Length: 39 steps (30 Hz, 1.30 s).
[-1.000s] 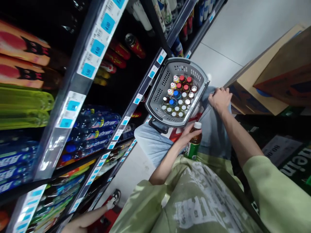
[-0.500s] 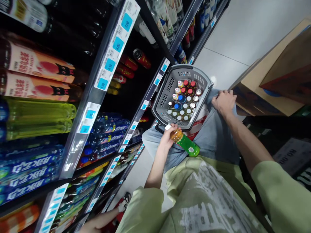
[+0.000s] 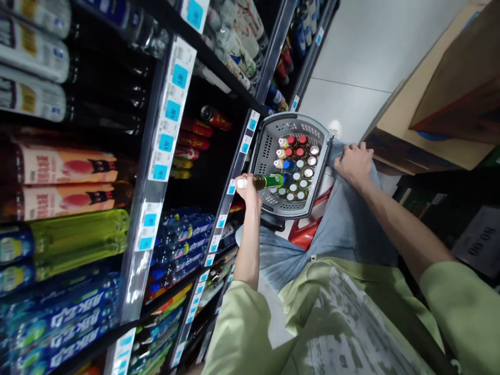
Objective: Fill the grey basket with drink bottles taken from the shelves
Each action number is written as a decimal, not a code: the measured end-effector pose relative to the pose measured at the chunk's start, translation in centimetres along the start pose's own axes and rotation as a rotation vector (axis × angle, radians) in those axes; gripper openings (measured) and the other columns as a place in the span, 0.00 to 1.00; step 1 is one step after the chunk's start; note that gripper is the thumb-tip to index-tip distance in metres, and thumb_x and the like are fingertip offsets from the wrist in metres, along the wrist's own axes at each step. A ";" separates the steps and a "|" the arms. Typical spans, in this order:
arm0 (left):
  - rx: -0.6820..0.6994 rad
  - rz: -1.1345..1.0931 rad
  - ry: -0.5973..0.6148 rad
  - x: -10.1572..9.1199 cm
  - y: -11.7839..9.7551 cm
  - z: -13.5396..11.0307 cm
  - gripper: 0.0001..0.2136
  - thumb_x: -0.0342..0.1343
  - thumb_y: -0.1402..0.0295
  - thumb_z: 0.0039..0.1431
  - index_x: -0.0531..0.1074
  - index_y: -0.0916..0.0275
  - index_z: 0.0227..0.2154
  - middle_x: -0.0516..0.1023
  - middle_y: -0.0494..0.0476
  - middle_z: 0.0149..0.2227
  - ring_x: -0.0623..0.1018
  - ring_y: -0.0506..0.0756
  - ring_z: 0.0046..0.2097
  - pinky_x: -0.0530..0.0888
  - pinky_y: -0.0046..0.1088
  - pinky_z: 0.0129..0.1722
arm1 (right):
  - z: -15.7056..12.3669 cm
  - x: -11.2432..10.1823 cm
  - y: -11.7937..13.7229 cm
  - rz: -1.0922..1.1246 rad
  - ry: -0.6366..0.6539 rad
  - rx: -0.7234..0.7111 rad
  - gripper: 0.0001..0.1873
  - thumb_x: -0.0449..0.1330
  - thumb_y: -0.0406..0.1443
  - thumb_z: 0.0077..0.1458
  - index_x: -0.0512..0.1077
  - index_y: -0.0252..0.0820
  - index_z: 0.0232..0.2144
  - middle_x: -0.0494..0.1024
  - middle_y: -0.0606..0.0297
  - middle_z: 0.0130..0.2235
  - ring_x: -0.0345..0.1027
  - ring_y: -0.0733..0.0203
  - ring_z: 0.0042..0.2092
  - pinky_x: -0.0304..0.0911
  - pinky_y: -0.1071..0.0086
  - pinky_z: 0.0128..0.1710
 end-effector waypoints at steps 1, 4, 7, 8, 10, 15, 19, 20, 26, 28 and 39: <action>-0.008 0.020 -0.018 0.6 0.6 0.9 0.15 0.65 0.72 0.57 0.60 0.57 0.30 0.70 0.47 0.35 0.76 0.50 0.40 0.75 0.30 0.51 | 0.0 0.0 0.1 0.007 0.004 0.001 0.26 0.49 0.40 0.69 0.78 0.30 0.56 0.78 0.35 0.55 0.62 0.30 0.61 0.55 0.41 0.57; -0.030 0.064 -0.008 2.9 2.3 3.0 0.14 0.64 0.74 0.58 0.61 0.58 0.31 0.69 0.46 0.34 0.75 0.50 0.39 0.75 0.30 0.50 | 0.3 0.1 0.1 0.027 0.013 0.016 0.25 0.49 0.40 0.69 0.78 0.31 0.55 0.78 0.36 0.56 0.62 0.31 0.61 0.55 0.41 0.57; -0.037 0.126 0.001 5.1 4.2 3.9 0.12 0.62 0.76 0.58 0.63 0.58 0.32 0.69 0.46 0.34 0.74 0.49 0.37 0.74 0.28 0.47 | 0.5 0.2 -0.1 0.040 0.031 0.032 0.24 0.50 0.40 0.69 0.78 0.33 0.55 0.78 0.38 0.56 0.62 0.31 0.61 0.55 0.42 0.57; -0.041 0.149 0.005 5.8 4.9 4.1 0.11 0.62 0.77 0.58 0.63 0.59 0.32 0.69 0.46 0.33 0.73 0.49 0.37 0.74 0.27 0.46 | 0.6 0.1 -0.2 0.043 0.038 0.036 0.24 0.50 0.40 0.69 0.78 0.34 0.55 0.78 0.38 0.56 0.62 0.31 0.61 0.55 0.42 0.57; -0.041 0.201 0.020 7.0 6.2 4.3 0.12 0.61 0.78 0.59 0.63 0.59 0.32 0.68 0.46 0.33 0.73 0.49 0.37 0.74 0.26 0.45 | 0.7 0.0 -0.5 0.043 0.048 0.044 0.23 0.50 0.40 0.69 0.78 0.34 0.55 0.78 0.39 0.56 0.61 0.32 0.62 0.56 0.43 0.57; -0.010 0.313 -0.003 7.8 8.2 5.5 0.14 0.59 0.79 0.61 0.58 0.57 0.31 0.66 0.45 0.32 0.73 0.49 0.37 0.73 0.26 0.45 | 1.0 0.0 -1.2 0.044 0.054 0.056 0.23 0.51 0.40 0.68 0.78 0.36 0.56 0.78 0.39 0.56 0.61 0.32 0.61 0.57 0.43 0.57; 0.024 0.322 0.024 7.0 8.8 6.3 0.15 0.59 0.80 0.61 0.58 0.57 0.31 0.66 0.45 0.32 0.72 0.50 0.37 0.73 0.26 0.46 | 1.2 0.4 -1.4 0.039 0.036 0.053 0.24 0.51 0.41 0.68 0.77 0.36 0.57 0.78 0.40 0.56 0.61 0.31 0.61 0.56 0.42 0.57; 0.022 0.342 0.043 6.8 9.0 6.3 0.15 0.60 0.80 0.61 0.59 0.57 0.31 0.66 0.45 0.33 0.73 0.50 0.37 0.73 0.26 0.46 | 1.2 0.4 -1.3 0.038 0.034 0.051 0.24 0.51 0.41 0.68 0.77 0.36 0.57 0.78 0.40 0.56 0.61 0.31 0.61 0.56 0.42 0.57; 0.003 0.426 0.122 5.6 9.9 5.6 0.16 0.63 0.80 0.58 0.60 0.58 0.30 0.70 0.46 0.34 0.74 0.50 0.40 0.73 0.25 0.50 | 0.9 0.4 -0.9 0.023 0.044 0.041 0.24 0.51 0.40 0.68 0.77 0.34 0.57 0.77 0.38 0.57 0.61 0.30 0.61 0.56 0.41 0.57; -0.018 0.413 0.131 5.1 10.0 5.6 0.15 0.63 0.79 0.58 0.61 0.58 0.30 0.70 0.47 0.34 0.75 0.50 0.40 0.73 0.25 0.49 | 0.9 0.4 -0.9 0.021 0.041 0.043 0.23 0.51 0.39 0.67 0.77 0.34 0.56 0.77 0.38 0.57 0.60 0.30 0.61 0.56 0.40 0.57; -0.016 0.291 0.149 5.0 11.2 6.2 0.13 0.62 0.77 0.61 0.62 0.58 0.33 0.70 0.47 0.36 0.74 0.48 0.38 0.73 0.23 0.46 | 0.9 0.3 -0.9 0.030 0.033 0.047 0.23 0.51 0.38 0.66 0.77 0.34 0.56 0.77 0.39 0.57 0.60 0.30 0.61 0.55 0.40 0.58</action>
Point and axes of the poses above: each hand's wrist, its own z-axis towards the middle knuckle, its own x-axis out of the palm, y = z × x, the point moved 5 cm from there along z, towards the middle knuckle
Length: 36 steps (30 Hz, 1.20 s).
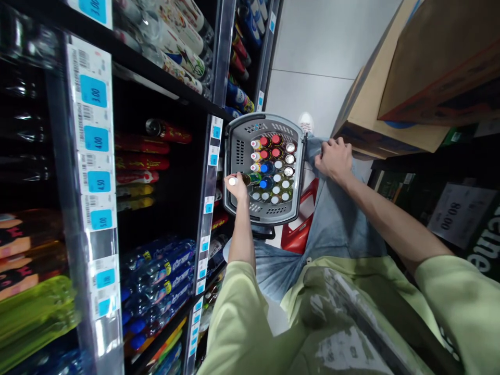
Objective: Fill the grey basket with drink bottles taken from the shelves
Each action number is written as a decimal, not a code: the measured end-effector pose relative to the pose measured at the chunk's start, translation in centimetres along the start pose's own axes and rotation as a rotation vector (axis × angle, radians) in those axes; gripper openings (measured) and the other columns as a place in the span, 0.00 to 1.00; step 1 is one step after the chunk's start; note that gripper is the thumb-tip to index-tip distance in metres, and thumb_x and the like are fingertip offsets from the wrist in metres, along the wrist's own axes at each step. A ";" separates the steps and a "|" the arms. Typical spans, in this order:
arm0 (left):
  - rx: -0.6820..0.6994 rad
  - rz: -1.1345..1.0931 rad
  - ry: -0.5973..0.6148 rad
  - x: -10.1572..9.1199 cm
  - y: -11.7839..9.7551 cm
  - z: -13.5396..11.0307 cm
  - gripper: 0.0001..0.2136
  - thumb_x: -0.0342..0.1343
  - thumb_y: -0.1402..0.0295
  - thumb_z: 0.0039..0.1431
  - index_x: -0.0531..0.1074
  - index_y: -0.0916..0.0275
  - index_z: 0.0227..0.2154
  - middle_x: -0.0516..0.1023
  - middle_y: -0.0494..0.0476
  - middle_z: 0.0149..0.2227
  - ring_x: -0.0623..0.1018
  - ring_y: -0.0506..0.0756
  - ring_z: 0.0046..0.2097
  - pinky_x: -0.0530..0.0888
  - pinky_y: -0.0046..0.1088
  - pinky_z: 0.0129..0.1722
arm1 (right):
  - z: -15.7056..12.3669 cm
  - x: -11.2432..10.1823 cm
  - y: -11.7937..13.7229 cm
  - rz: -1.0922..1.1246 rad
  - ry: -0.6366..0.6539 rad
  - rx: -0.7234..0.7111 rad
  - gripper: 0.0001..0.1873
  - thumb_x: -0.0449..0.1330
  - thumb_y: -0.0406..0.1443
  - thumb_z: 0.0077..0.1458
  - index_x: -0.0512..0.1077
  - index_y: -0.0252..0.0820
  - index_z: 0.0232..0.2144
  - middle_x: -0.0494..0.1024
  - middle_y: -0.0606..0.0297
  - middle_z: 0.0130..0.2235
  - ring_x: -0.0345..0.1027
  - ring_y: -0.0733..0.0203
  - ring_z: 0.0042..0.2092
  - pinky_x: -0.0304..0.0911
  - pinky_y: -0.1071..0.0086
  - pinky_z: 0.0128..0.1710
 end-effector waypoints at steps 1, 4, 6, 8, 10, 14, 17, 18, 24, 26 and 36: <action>-0.014 -0.007 0.000 0.2 0.3 0.1 0.13 0.62 0.76 0.62 0.62 0.58 0.33 0.70 0.47 0.36 0.75 0.48 0.38 0.74 0.23 0.46 | 0.0 0.0 0.0 0.001 0.003 0.001 0.23 0.52 0.38 0.66 0.77 0.34 0.56 0.77 0.39 0.57 0.60 0.30 0.61 0.55 0.40 0.58; -0.079 -0.008 -0.078 0.4 1.5 0.6 0.13 0.60 0.75 0.64 0.59 0.57 0.33 0.71 0.46 0.35 0.76 0.49 0.39 0.75 0.25 0.48 | 0.1 0.1 0.0 0.006 0.010 -0.005 0.24 0.51 0.38 0.66 0.77 0.32 0.56 0.77 0.38 0.57 0.60 0.30 0.61 0.56 0.40 0.58; -0.102 0.037 -0.135 0.5 2.1 1.0 0.13 0.59 0.74 0.65 0.58 0.57 0.34 0.71 0.46 0.35 0.77 0.49 0.40 0.76 0.26 0.47 | 0.1 0.1 0.0 0.005 0.006 -0.016 0.24 0.51 0.38 0.66 0.76 0.30 0.56 0.77 0.37 0.56 0.60 0.30 0.61 0.56 0.41 0.58; -0.095 0.082 -0.146 0.7 2.5 1.4 0.12 0.59 0.73 0.66 0.59 0.56 0.34 0.70 0.47 0.35 0.77 0.50 0.40 0.76 0.27 0.47 | 0.1 0.2 -0.1 -0.005 -0.001 -0.021 0.24 0.50 0.38 0.67 0.76 0.30 0.56 0.77 0.37 0.56 0.59 0.31 0.60 0.56 0.41 0.57; -0.058 0.108 -0.115 0.9 2.7 1.5 0.12 0.59 0.73 0.66 0.59 0.56 0.34 0.71 0.48 0.36 0.78 0.50 0.40 0.77 0.28 0.48 | 0.1 0.2 -0.1 -0.022 -0.001 -0.024 0.23 0.50 0.38 0.67 0.76 0.31 0.55 0.77 0.38 0.56 0.59 0.32 0.60 0.56 0.42 0.57; 0.059 0.205 0.025 1.6 3.4 0.7 0.16 0.63 0.75 0.62 0.58 0.56 0.32 0.75 0.51 0.40 0.79 0.52 0.45 0.76 0.30 0.55 | 0.1 0.1 -0.1 -0.035 0.005 -0.023 0.23 0.49 0.38 0.68 0.76 0.32 0.54 0.77 0.40 0.56 0.60 0.33 0.59 0.57 0.43 0.56; 0.083 0.289 0.041 1.7 4.7 0.1 0.16 0.63 0.74 0.62 0.58 0.56 0.31 0.78 0.53 0.42 0.80 0.53 0.49 0.75 0.31 0.59 | 0.1 0.0 -0.1 -0.028 0.006 -0.019 0.22 0.50 0.39 0.68 0.76 0.32 0.54 0.77 0.40 0.55 0.60 0.33 0.59 0.57 0.43 0.57; 0.077 0.302 0.031 1.7 5.2 0.1 0.16 0.63 0.73 0.63 0.57 0.55 0.32 0.78 0.54 0.43 0.80 0.53 0.50 0.75 0.31 0.59 | 0.1 -0.1 -0.2 -0.028 0.008 -0.015 0.22 0.50 0.38 0.67 0.76 0.31 0.54 0.77 0.39 0.55 0.60 0.33 0.59 0.57 0.43 0.57; -0.029 0.398 0.075 2.3 7.6 1.5 0.10 0.61 0.70 0.65 0.63 0.57 0.37 0.80 0.61 0.52 0.82 0.55 0.55 0.77 0.32 0.59 | 0.2 -0.1 -0.2 -0.060 0.012 0.003 0.21 0.50 0.38 0.68 0.76 0.33 0.52 0.77 0.41 0.54 0.60 0.33 0.59 0.57 0.43 0.58; -0.057 0.423 0.117 2.4 8.3 1.6 0.09 0.64 0.72 0.61 0.67 0.58 0.38 0.81 0.61 0.52 0.82 0.56 0.55 0.77 0.34 0.60 | 0.3 -0.2 -0.1 -0.081 0.019 0.004 0.21 0.50 0.38 0.68 0.76 0.33 0.52 0.77 0.41 0.54 0.60 0.33 0.59 0.57 0.43 0.57; 0.136 0.541 0.305 0.6 8.6 -0.5 0.20 0.57 0.81 0.56 0.79 0.65 0.52 0.79 0.72 0.59 0.77 0.64 0.65 0.68 0.42 0.72 | 0.3 -0.1 0.2 -0.134 0.024 -0.014 0.22 0.50 0.39 0.67 0.77 0.32 0.52 0.76 0.39 0.53 0.60 0.32 0.59 0.58 0.44 0.56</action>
Point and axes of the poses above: each hand's wrist, its own z-axis towards the middle knuckle, its own x-axis out of the palm, y = z × x, the point moved 5 cm from there along z, towards the middle knuckle
